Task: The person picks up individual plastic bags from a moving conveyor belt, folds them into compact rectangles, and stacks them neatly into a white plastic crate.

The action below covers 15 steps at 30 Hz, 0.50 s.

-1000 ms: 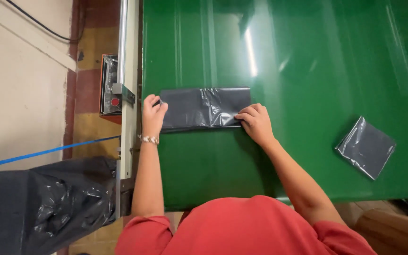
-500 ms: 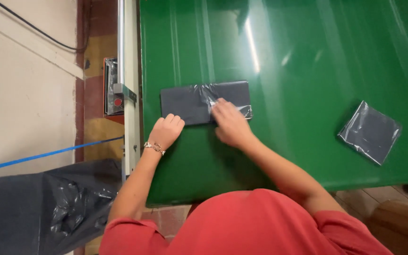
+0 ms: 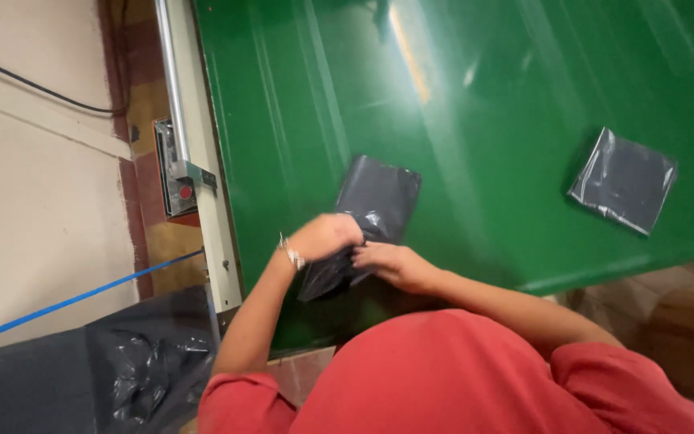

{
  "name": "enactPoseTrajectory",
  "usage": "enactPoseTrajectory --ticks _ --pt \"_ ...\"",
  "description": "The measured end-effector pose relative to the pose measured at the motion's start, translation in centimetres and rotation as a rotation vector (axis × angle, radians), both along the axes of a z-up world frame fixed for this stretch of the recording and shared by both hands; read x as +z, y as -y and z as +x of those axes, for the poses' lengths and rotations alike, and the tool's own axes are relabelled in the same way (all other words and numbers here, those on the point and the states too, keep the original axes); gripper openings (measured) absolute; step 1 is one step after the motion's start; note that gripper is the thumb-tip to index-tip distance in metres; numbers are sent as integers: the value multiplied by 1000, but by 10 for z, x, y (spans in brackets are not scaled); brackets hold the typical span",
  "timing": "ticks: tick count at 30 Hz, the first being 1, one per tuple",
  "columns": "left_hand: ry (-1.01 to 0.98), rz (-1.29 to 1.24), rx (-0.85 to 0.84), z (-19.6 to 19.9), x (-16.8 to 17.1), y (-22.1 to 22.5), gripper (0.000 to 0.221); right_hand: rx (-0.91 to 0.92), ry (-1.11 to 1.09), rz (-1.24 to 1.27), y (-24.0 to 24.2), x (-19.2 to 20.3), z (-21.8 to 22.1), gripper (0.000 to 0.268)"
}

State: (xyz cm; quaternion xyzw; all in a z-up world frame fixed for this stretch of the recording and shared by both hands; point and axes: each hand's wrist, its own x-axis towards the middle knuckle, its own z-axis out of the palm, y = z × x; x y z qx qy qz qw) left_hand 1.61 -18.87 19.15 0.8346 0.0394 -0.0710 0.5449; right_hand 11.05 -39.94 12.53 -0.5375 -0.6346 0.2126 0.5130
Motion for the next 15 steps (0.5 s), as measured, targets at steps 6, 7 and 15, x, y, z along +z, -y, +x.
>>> enactPoseTrajectory --ticks 6,7,15 --pt "-500 -323 433 22 -82 -62 79 -542 -1076 -404 -6 -49 18 21" --pt "-500 -314 419 25 -102 -68 79 -554 -1081 -391 -15 -22 21 21" --pt "-83 703 543 42 -68 -27 35 -532 -1622 -473 -32 -65 44 24"
